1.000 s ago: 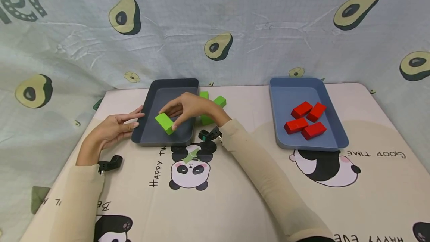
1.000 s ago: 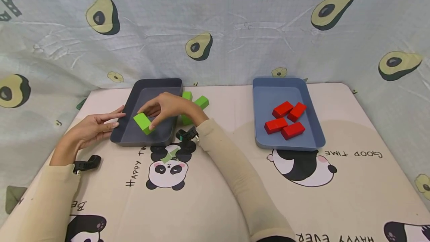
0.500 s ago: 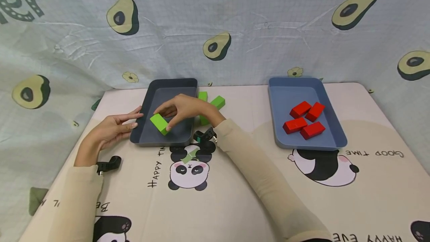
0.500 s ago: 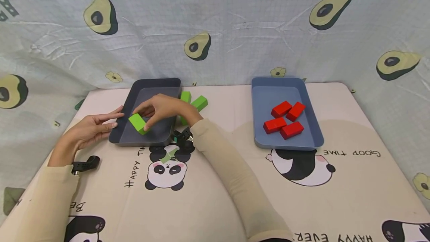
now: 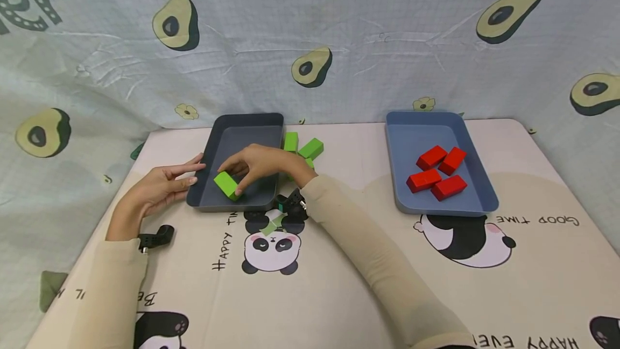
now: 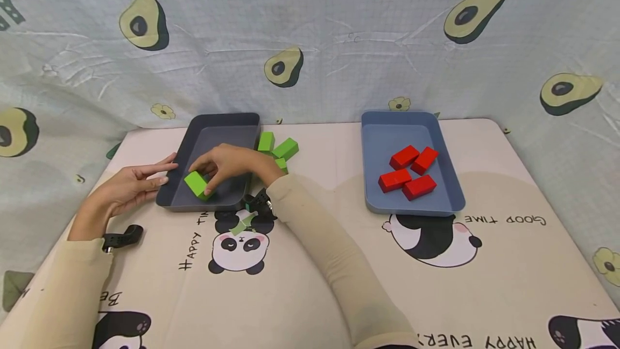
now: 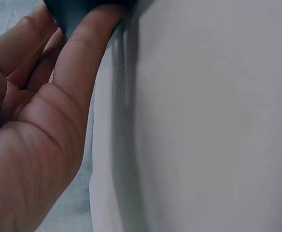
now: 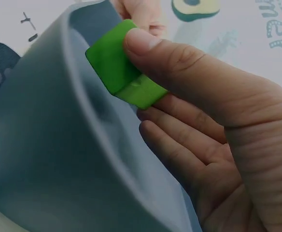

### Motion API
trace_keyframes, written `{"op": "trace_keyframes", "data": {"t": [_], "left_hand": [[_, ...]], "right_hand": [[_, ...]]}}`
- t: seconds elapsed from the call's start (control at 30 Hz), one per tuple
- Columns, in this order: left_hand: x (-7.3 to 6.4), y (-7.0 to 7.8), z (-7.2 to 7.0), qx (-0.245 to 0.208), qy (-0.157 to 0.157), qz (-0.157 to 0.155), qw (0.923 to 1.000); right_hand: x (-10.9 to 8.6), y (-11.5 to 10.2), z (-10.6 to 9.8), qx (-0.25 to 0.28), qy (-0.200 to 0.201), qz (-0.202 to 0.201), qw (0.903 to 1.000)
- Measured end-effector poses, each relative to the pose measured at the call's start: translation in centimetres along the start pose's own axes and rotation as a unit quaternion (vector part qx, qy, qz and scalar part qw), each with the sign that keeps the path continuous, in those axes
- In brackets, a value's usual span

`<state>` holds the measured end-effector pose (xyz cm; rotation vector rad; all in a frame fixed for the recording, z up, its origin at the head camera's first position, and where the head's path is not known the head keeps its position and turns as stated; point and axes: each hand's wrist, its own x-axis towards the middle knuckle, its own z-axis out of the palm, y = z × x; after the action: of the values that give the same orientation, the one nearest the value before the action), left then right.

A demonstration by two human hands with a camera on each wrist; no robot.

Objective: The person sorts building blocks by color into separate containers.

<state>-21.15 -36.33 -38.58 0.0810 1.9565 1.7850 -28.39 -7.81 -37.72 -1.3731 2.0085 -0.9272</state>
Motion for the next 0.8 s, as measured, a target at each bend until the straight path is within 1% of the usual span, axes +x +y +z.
{"op": "trace_keyframes", "data": {"t": [0.13,0.27,0.33,0.43,0.5,0.57,0.7,0.8], "left_hand": [[0.1,0.0,0.1,-0.002,-0.005,0.003,1.0000],[0.1,-0.1,0.1,-0.007,-0.003,-0.002,1.0000],[0.1,-0.1,0.0,-0.004,0.000,-0.006,1.0000],[0.1,-0.1,0.0,0.006,0.003,-0.009,0.9999],[0.1,-0.1,0.0,0.010,0.004,-0.010,0.9999],[0.1,-0.1,0.0,0.010,0.003,-0.008,0.9999],[0.1,-0.1,-0.1,0.005,-0.002,-0.005,1.0000],[0.1,-0.1,-0.2,0.005,-0.004,-0.004,1.0000]], "right_hand": [[0.1,0.0,0.1,-0.028,-0.010,0.008,0.9995],[0.2,0.1,0.2,-0.058,-0.018,-0.003,0.9981],[0.1,0.1,0.1,-0.061,-0.015,-0.013,0.9979],[-0.4,-0.2,-0.1,-0.050,-0.004,-0.016,0.9986],[-1.1,-0.5,-0.3,-0.045,0.003,-0.016,0.9989],[-1.9,-1.0,-0.7,-0.052,0.008,-0.016,0.9985],[-3.9,-1.7,-1.7,-0.089,0.011,-0.021,0.9958],[-5.6,-1.8,-2.6,-0.119,0.011,-0.013,0.9927]]}}
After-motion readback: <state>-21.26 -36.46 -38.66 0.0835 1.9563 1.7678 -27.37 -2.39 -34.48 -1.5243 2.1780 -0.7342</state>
